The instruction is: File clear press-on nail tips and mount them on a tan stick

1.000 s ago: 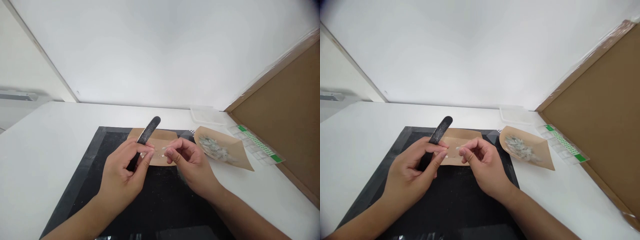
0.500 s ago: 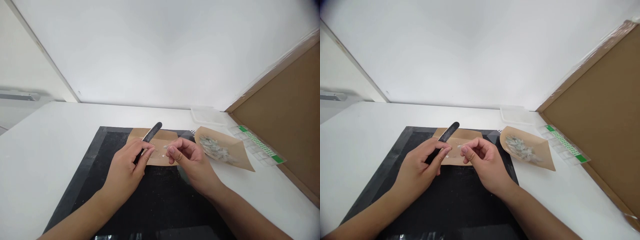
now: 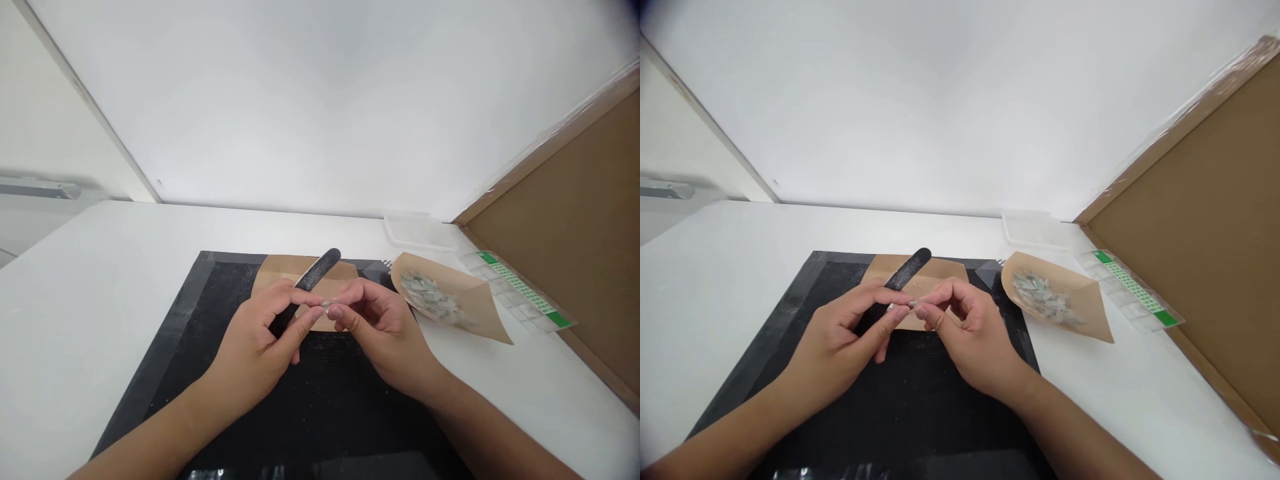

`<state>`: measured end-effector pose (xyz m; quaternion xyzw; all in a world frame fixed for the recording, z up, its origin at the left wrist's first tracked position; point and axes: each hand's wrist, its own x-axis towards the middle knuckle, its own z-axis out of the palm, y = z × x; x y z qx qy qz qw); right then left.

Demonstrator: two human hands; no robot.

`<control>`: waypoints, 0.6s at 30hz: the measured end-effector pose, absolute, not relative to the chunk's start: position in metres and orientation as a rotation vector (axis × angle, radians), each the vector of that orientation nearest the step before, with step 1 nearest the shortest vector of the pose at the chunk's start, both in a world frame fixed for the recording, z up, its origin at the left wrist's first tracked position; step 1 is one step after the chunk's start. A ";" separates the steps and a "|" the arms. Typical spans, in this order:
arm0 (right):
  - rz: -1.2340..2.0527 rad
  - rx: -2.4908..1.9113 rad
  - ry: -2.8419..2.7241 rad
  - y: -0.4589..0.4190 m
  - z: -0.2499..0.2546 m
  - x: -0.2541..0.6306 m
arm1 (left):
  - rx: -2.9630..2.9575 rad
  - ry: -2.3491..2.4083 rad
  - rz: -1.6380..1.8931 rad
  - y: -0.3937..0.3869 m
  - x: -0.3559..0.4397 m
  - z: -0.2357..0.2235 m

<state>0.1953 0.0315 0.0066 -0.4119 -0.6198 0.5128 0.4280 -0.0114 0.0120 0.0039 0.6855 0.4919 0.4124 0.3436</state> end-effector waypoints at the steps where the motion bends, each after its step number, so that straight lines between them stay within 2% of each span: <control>1: 1.272 -1.031 -1.562 0.032 0.006 0.196 | 1.766 1.277 1.064 0.012 -0.011 0.004; 8: 1.161 -1.048 -1.698 0.032 0.008 0.197 | 1.741 1.233 1.019 0.014 -0.014 0.008; 18: 0.831 -0.970 -2.067 0.039 0.003 0.203 | 2.316 1.146 0.857 0.016 -0.028 0.005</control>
